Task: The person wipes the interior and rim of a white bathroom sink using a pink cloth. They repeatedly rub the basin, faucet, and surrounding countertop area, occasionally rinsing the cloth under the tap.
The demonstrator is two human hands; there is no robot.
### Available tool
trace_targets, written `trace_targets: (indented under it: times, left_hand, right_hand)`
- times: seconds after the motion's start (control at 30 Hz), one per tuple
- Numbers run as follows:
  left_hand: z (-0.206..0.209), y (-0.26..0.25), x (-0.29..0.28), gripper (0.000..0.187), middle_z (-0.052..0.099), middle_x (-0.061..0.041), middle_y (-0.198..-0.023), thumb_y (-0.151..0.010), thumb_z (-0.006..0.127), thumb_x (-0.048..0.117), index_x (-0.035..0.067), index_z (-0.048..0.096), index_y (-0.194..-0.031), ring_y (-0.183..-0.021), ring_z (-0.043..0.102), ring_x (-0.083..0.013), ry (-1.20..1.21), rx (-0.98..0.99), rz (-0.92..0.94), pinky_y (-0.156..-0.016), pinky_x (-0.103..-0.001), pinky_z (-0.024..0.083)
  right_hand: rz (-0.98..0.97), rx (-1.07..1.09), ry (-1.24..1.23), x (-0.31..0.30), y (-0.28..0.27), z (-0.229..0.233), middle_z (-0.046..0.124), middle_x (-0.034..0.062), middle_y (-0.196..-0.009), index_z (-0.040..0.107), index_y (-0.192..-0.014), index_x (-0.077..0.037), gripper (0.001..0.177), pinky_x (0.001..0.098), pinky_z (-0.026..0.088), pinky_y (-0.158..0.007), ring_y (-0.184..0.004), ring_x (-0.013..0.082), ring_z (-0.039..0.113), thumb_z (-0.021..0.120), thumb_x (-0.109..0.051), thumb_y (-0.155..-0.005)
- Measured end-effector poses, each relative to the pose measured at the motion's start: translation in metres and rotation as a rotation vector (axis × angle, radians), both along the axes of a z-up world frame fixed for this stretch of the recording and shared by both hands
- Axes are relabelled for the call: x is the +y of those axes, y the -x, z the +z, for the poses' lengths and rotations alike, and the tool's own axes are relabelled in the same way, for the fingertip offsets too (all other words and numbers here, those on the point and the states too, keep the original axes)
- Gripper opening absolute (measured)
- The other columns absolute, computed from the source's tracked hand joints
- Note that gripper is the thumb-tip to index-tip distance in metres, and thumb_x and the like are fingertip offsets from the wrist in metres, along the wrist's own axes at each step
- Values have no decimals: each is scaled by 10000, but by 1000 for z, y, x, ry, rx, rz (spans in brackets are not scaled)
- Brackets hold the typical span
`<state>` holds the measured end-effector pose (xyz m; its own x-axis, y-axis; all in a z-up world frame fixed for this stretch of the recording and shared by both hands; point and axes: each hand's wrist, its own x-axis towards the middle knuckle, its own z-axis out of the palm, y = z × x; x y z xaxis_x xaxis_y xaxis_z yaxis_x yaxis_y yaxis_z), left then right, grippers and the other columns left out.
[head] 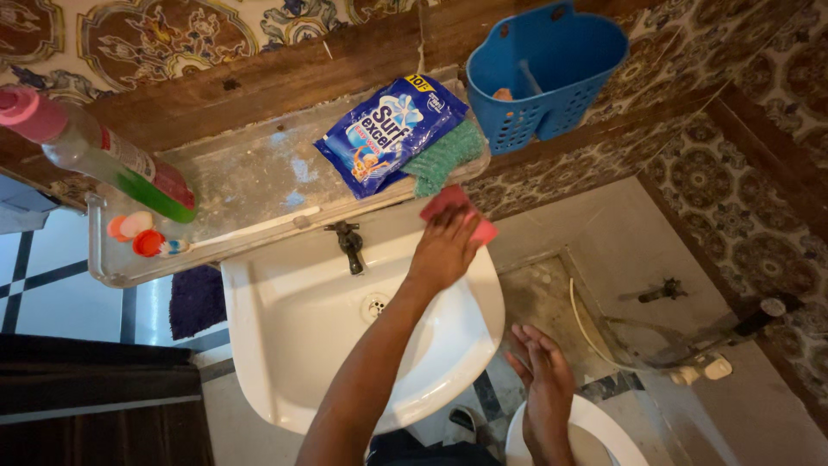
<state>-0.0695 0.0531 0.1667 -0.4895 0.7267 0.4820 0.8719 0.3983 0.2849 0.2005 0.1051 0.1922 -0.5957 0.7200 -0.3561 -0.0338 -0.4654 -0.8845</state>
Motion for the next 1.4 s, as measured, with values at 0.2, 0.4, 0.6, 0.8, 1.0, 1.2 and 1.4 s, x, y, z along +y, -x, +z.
trace_targets:
  times: [0.2, 0.4, 0.6, 0.8, 1.0, 1.2, 1.4]
  left_hand:
    - [6, -13, -3, 537, 518, -213, -1490, -978, 611, 327, 63, 554, -1442, -1381, 455, -423, -77, 30, 167, -1168, -522, 341]
    - [10, -42, -52, 575, 532, -232, -1456, -934, 622, 235, -15, 516, -1441, -1390, 463, -422, 22, 48, 307, -1144, -532, 349]
    - [11, -13, -40, 535, 521, -209, -1504, -991, 599, 216, -1, 510, -1472, -1416, 465, -397, -103, 128, 194, -1209, -524, 331]
    - [3, -2, -52, 425, 541, -182, -1480, -998, 594, 262, 46, 547, -1361, -1399, 479, -385, -12, -4, 280, -1208, -528, 333]
    - [-8, -39, -76, 605, 531, -223, -1478, -875, 570, 187, -10, 524, -1446, -1403, 465, -379, 195, 288, 604, -1180, -505, 332]
    - [0, 3, -65, 534, 522, -252, -1465, -974, 531, 229, -43, 494, -1433, -1392, 446, -428, -32, -14, 339, -1148, -561, 320]
    - [-10, -31, -51, 566, 493, -286, -1484, -988, 497, 206, -106, 469, -1460, -1402, 428, -468, 70, 234, 781, -1186, -558, 301]
  right_hand:
    - [42, 149, -38, 2, 24, 16, 650, 206, -1372, 553, -1352, 46, 383, 408, 509, -1052, -1266, 290, 629, 525, -167, -1035]
    - [99, 163, -90, 7, 39, 37, 581, 188, -1480, 462, -1479, 32, 529, 410, 425, -1124, -1389, 274, 550, 473, -267, -1043]
    - [207, 198, -154, 11, 63, 38, 502, 170, -1571, 423, -1522, 40, 570, 434, 402, -1155, -1475, 265, 470, 430, -298, -1063]
    - [193, 175, -134, 13, 79, 25, 515, 153, -1551, 445, -1499, 25, 556, 461, 411, -1146, -1456, 279, 482, 471, -287, -1040]
    - [215, 175, -66, 5, 77, 22, 556, 193, -1513, 481, -1472, 32, 538, 465, 435, -1121, -1419, 313, 523, 477, -279, -1033]
    - [282, 165, -11, -6, 85, 32, 556, 183, -1514, 490, -1459, 14, 530, 440, 429, -1116, -1422, 306, 518, 469, -297, -1031]
    - [225, 164, -11, -5, 76, 29, 582, 194, -1483, 513, -1435, 31, 507, 464, 451, -1095, -1386, 316, 552, 513, -257, -1018]
